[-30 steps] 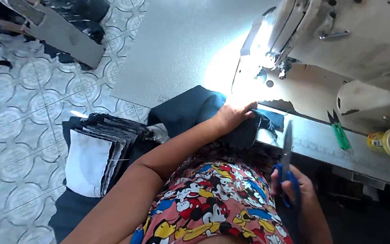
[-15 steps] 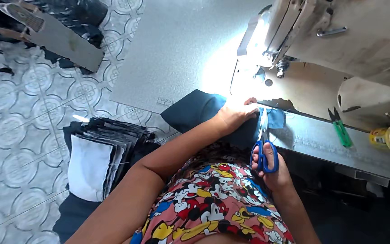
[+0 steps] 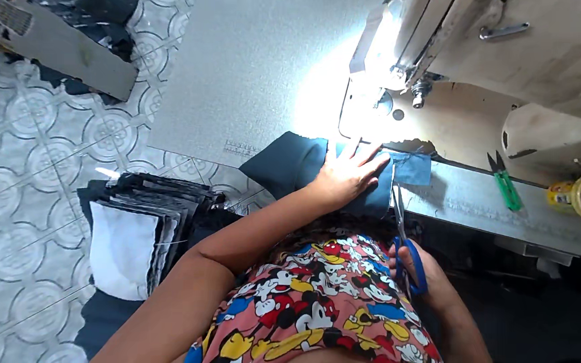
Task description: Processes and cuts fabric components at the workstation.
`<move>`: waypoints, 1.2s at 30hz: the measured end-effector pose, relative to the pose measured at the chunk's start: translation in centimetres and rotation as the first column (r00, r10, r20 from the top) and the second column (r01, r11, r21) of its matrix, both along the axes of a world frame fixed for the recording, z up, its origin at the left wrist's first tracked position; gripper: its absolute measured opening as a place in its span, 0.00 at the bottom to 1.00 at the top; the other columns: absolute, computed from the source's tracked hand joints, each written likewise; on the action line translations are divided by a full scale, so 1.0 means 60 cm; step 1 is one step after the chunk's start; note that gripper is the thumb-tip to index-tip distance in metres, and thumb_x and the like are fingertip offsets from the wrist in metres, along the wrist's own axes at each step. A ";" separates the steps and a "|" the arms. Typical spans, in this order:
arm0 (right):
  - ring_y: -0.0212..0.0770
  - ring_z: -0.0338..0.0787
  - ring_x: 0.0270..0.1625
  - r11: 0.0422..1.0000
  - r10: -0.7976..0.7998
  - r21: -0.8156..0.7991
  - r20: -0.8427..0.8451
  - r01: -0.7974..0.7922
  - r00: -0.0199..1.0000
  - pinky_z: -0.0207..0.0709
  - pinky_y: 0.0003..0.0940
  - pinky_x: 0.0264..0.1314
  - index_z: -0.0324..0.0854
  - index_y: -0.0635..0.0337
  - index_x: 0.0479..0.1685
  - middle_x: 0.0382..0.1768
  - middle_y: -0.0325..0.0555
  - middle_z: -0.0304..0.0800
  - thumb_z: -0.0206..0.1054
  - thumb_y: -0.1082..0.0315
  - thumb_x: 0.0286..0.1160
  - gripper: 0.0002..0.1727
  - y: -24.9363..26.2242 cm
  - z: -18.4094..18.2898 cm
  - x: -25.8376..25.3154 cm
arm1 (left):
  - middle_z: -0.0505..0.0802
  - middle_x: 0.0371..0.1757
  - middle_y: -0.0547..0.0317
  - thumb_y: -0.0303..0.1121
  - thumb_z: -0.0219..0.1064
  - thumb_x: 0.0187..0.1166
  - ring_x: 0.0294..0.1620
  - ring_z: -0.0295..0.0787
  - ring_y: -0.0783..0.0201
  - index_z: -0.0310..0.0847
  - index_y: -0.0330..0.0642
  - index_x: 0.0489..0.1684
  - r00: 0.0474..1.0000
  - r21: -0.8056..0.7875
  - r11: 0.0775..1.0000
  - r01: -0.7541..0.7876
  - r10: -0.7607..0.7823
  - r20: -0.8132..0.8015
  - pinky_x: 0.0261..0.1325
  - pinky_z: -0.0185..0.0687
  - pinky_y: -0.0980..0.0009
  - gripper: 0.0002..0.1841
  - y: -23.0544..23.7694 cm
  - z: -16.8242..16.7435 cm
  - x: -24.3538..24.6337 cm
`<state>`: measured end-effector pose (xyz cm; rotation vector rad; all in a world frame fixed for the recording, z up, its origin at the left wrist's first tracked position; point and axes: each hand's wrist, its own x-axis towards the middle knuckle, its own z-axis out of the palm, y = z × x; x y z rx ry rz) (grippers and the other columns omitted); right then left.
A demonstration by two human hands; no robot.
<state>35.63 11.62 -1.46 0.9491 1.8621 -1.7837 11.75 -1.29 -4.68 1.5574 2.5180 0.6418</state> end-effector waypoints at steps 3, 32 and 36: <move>0.28 0.91 0.35 0.998 -0.026 0.062 -0.049 0.029 0.998 0.87 0.25 0.38 0.78 0.58 0.52 0.35 0.35 0.88 0.56 0.39 0.83 0.29 -0.018 -0.010 -0.038 | 0.71 0.90 0.66 0.49 0.54 0.90 0.93 0.56 0.41 0.73 0.65 0.84 1.000 -0.006 1.000 -0.003 0.003 -0.001 0.78 0.40 0.15 0.24 -0.001 0.000 0.001; 0.25 0.85 0.19 0.937 -0.233 0.229 -0.145 0.262 0.962 0.84 0.21 0.24 0.82 0.59 0.39 0.22 0.33 0.83 0.59 0.52 0.89 0.19 -0.077 -0.019 -0.065 | 0.71 0.90 0.67 0.50 0.56 0.89 0.94 0.55 0.44 0.73 0.67 0.84 1.000 -0.032 0.999 0.020 -0.020 0.018 0.79 0.43 0.17 0.24 -0.008 0.007 0.006; 0.28 0.89 0.24 0.965 -0.232 0.104 -0.089 0.241 0.969 0.88 0.23 0.29 0.80 0.61 0.46 0.26 0.36 0.85 0.57 0.54 0.91 0.18 -0.070 -0.012 -0.067 | 0.71 0.90 0.66 0.49 0.57 0.89 0.94 0.55 0.43 0.74 0.66 0.83 1.000 -0.013 1.000 0.026 -0.025 0.018 0.78 0.44 0.17 0.24 -0.007 0.005 0.006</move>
